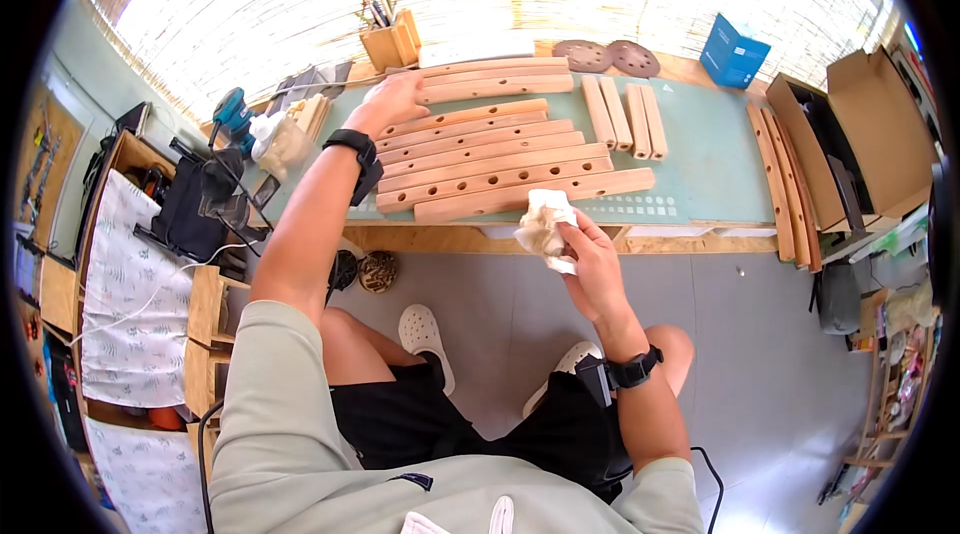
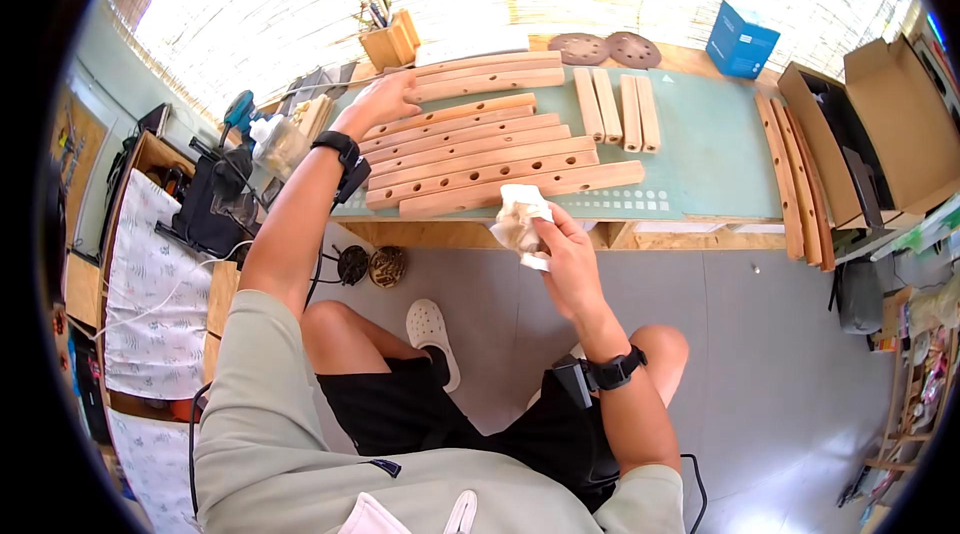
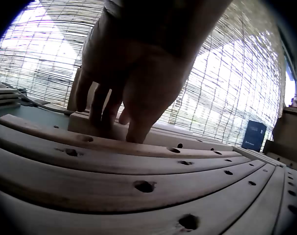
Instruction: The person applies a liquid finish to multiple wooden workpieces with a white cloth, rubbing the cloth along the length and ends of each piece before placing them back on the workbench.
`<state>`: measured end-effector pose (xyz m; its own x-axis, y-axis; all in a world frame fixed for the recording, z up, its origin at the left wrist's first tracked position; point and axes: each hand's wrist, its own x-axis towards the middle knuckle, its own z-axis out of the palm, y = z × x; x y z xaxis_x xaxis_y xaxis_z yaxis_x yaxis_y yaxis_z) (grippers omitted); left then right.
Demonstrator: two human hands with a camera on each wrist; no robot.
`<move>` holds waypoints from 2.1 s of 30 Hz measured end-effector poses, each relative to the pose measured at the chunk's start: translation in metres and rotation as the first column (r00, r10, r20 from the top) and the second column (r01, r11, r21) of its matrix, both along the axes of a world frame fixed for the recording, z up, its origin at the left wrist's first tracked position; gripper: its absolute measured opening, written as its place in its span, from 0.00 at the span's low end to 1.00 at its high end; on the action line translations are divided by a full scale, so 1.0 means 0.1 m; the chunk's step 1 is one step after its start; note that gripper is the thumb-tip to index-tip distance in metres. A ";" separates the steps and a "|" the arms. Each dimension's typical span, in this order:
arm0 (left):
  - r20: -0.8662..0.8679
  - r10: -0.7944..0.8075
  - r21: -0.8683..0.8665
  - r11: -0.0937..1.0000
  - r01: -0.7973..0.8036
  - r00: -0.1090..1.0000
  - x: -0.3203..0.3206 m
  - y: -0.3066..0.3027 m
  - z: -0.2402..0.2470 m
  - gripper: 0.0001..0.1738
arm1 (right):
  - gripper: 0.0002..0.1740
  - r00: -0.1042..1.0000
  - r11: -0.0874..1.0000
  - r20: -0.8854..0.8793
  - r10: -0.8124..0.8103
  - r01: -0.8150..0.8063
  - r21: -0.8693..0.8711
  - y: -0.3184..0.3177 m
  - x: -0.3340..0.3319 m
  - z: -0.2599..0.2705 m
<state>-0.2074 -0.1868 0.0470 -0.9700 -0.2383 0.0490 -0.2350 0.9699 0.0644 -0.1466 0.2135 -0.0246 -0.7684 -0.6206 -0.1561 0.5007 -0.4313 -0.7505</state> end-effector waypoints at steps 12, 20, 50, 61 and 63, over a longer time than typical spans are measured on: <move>-0.138 -0.027 0.097 0.994 0.041 0.990 0.22 0.00 0.07 0.19 | 0.18 0.994 0.995 0.062 0.089 -0.086 -0.057 -0.42 0.00 0.09; -0.264 0.069 0.152 0.988 -0.029 0.962 0.88 0.70 0.59 0.25 | 0.20 0.994 0.989 0.038 0.106 -0.101 -0.111 -0.49 -0.06 0.14; -0.383 0.162 0.867 0.403 0.294 0.909 2.03 1.65 -0.74 0.19 | 0.19 0.091 0.389 -0.973 0.213 0.905 0.170 0.40 -0.70 -0.11; -0.497 0.315 0.845 -0.033 0.533 0.808 1.74 1.90 -1.31 0.15 | 0.20 0.257 0.836 -0.949 0.181 0.469 0.286 -0.80 1.14 0.07; -0.351 0.241 0.898 -0.186 0.398 0.905 1.81 1.87 -1.08 0.16 | 0.19 0.530 0.915 -0.833 0.160 0.236 0.326 -0.75 1.18 0.13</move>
<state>-0.0262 0.0007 -0.0614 -0.9651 -0.2361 0.1130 0.1827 -0.2986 0.9367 -0.0287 0.1385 -0.0117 -0.6811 -0.6331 0.3678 -0.4478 -0.0373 -0.8933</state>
